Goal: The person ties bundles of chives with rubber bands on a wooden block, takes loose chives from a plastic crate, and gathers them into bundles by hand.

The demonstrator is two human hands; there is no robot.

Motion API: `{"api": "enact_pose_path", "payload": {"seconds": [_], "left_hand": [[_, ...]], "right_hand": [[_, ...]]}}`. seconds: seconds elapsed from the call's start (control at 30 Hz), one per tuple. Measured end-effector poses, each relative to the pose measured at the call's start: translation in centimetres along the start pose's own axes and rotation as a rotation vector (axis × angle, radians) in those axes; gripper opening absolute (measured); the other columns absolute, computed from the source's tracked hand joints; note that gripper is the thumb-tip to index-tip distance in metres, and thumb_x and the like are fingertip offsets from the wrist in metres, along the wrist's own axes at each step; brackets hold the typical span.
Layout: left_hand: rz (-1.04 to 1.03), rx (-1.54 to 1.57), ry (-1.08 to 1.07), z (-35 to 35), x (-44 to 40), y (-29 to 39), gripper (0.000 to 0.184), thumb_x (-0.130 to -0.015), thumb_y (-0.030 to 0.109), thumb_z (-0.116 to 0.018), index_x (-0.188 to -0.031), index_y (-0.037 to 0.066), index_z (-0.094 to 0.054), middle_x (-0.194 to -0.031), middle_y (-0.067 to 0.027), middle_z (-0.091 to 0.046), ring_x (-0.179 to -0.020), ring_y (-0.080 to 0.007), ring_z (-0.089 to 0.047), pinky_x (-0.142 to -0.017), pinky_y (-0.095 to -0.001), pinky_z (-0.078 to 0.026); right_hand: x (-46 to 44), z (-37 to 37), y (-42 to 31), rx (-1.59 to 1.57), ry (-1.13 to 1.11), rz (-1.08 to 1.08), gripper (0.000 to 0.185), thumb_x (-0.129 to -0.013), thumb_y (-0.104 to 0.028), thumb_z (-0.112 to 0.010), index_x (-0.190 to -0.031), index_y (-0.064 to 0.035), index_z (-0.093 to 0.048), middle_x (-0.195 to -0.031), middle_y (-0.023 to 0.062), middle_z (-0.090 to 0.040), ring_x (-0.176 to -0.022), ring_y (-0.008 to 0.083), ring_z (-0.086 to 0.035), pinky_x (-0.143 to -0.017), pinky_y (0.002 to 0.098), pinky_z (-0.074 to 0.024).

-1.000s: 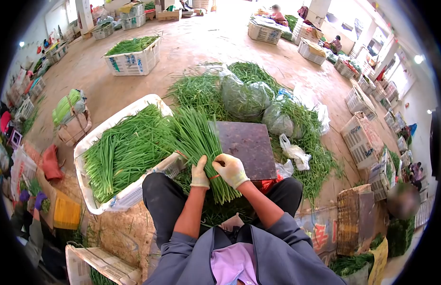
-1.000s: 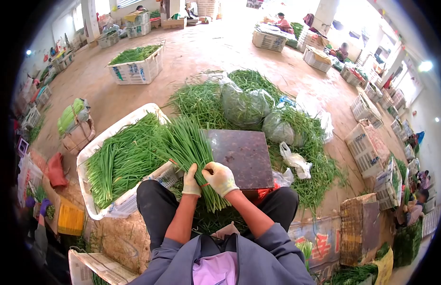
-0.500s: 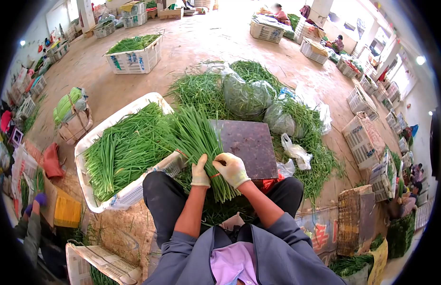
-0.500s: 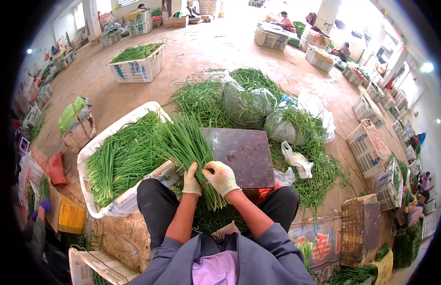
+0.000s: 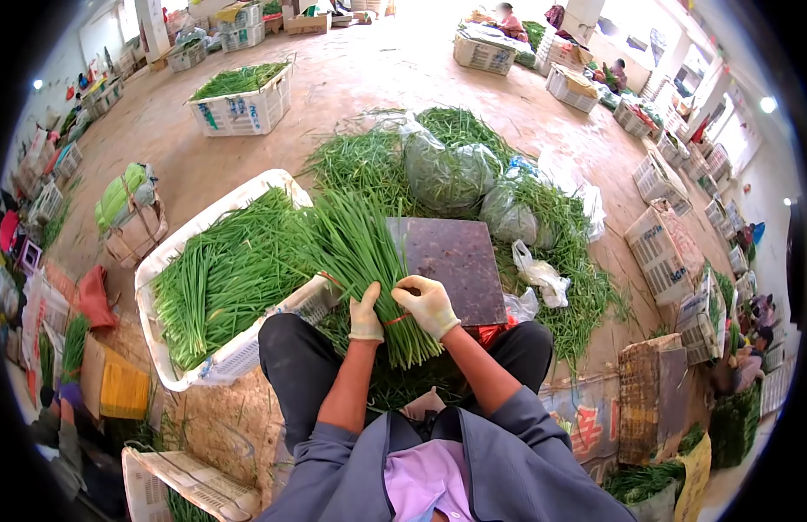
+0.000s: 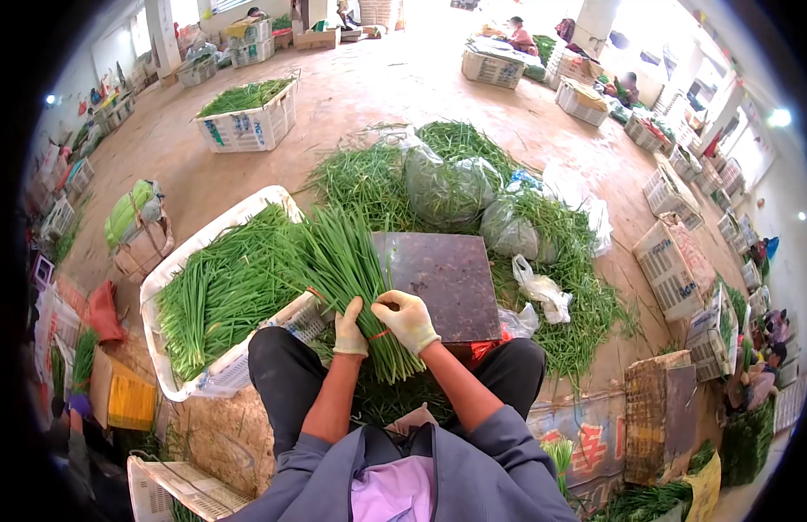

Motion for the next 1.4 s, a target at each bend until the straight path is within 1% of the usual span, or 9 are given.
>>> {"api": "enact_pose_path", "payload": {"seconds": [0.27, 0.43, 0.57, 0.63, 0.83, 0.87, 1.1, 1.27, 1.4], "left_hand": [[0.215, 0.250, 0.046, 1.0, -0.9, 0.6, 0.055, -0.095, 0.043, -0.057, -0.134, 0.004, -0.055, -0.125, -0.0142, -0.064, -0.108, -0.0311, -0.064, -0.096, -0.0467, -0.052], [0.285, 0.288, -0.137, 0.7, -0.3, 0.8, 0.076, -0.090, 0.066, -0.048, -0.133, 0.004, -0.054, -0.121, -0.0174, -0.064, -0.103, -0.0382, -0.064, -0.089, -0.0545, -0.053], [0.281, 0.363, -0.444, -0.1, -0.6, 1.1, 0.067, -0.092, 0.064, -0.048, -0.127, 0.008, -0.059, -0.115, -0.0163, -0.065, -0.100, -0.0373, -0.064, -0.086, -0.0554, -0.053], [-0.031, -0.027, -0.081, 6.4, -4.8, -2.2, 0.052, -0.101, 0.049, -0.043, -0.129, 0.007, -0.057, -0.120, -0.0098, -0.065, -0.106, -0.0304, -0.062, -0.094, -0.0459, -0.052], [0.501, 0.114, -0.865, -4.8, -2.2, -1.8, 0.068, -0.099, 0.052, -0.047, -0.147, 0.005, -0.040, -0.146, -0.0120, -0.047, -0.131, -0.0276, -0.047, -0.113, -0.0435, -0.035], [0.585, -0.025, -0.347, -7.6, -0.6, -1.8, 0.062, -0.102, 0.048, -0.043, -0.146, 0.004, -0.042, -0.139, -0.0129, -0.052, -0.124, -0.0296, -0.051, -0.107, -0.0438, -0.042], [0.102, -0.604, -1.130, -20.6, 7.3, -4.4, 0.065, -0.103, 0.041, -0.047, -0.151, 0.001, -0.030, -0.149, -0.0193, -0.040, -0.132, -0.0303, -0.046, -0.109, -0.0419, -0.037], [0.108, -0.371, -1.699, -31.8, 20.4, -3.3, 0.076, -0.102, 0.042, -0.048, -0.158, 0.005, -0.012, -0.156, -0.0243, -0.031, -0.144, -0.0349, -0.033, -0.118, -0.0472, -0.021], [0.210, -0.442, -1.622, -29.7, 17.3, -6.9, 0.075, -0.102, 0.039, -0.050, -0.158, 0.006, -0.013, -0.155, -0.0237, -0.033, -0.142, -0.0349, -0.035, -0.116, -0.0476, -0.025]], "right_hand": [[6.3, -0.4, -4.2, 0.373, -0.921, -0.176, 0.032, -0.085, -0.019, -0.070, -0.108, 0.0022, -0.068, -0.091, 0.0099, -0.073, -0.082, 0.0142, -0.069, -0.072, 0.0286, -0.0549], [2.9, 5.3, -4.7, -0.060, -0.047, -0.324, 0.014, -0.091, -0.013, -0.067, -0.095, 0.0003, -0.067, -0.070, 0.0038, -0.063, -0.051, 0.0061, -0.050, -0.045, 0.0228, -0.0369], [1.6, 4.8, -1.4, 0.222, -0.088, -0.219, 0.069, -0.083, -0.039, -0.076, -0.128, 0.0082, -0.056, -0.116, 0.0204, -0.067, -0.104, 0.0243, -0.066, -0.090, 0.0334, -0.0518], [1.4, 3.8, 0.3, 0.383, -0.152, -0.200, 0.096, -0.075, -0.057, -0.075, -0.136, 0.0113, -0.046, -0.130, 0.0278, -0.059, -0.122, 0.0328, -0.059, -0.101, 0.0375, -0.0467], [5.7, 2.3, 0.2, 0.107, 0.203, -0.111, 0.112, -0.068, -0.044, -0.083, -0.148, 0.0051, -0.022, -0.123, 0.0259, -0.062, -0.116, 0.0316, -0.061, -0.098, 0.0362, -0.0480], [7.2, 3.7, 1.1, 0.040, 0.289, -0.047, 0.111, -0.068, -0.041, -0.083, -0.148, 0.0048, -0.022, -0.124, 0.0252, -0.061, -0.117, 0.0303, -0.061, -0.099, 0.0358, -0.0473], [18.6, 9.8, -5.0, -0.421, 0.549, 0.265, 0.090, -0.071, -0.002, -0.079, -0.147, -0.0003, -0.031, -0.127, 0.0098, -0.060, -0.116, 0.0162, -0.055, -0.098, 0.0339, -0.0476], [35.0, 11.7, -8.9, -0.333, 1.056, 0.480, 0.069, -0.068, -0.003, -0.077, -0.132, 0.0003, -0.052, -0.123, 0.0116, -0.064, -0.108, 0.0196, -0.062, -0.094, 0.0354, -0.0524], [47.9, 13.7, -5.0, -0.399, 1.365, 0.605, 0.063, -0.078, -0.015, -0.073, -0.133, 0.0046, -0.049, -0.123, 0.0192, -0.064, -0.116, 0.0346, -0.062, -0.101, 0.0452, -0.0518]]}}
Point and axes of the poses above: each hand's wrist, its own x-axis away from the middle knuckle, its own z-axis out of the back of the hand, y = z × x, the point moved 2 cm from there along -x, towards the middle knuckle
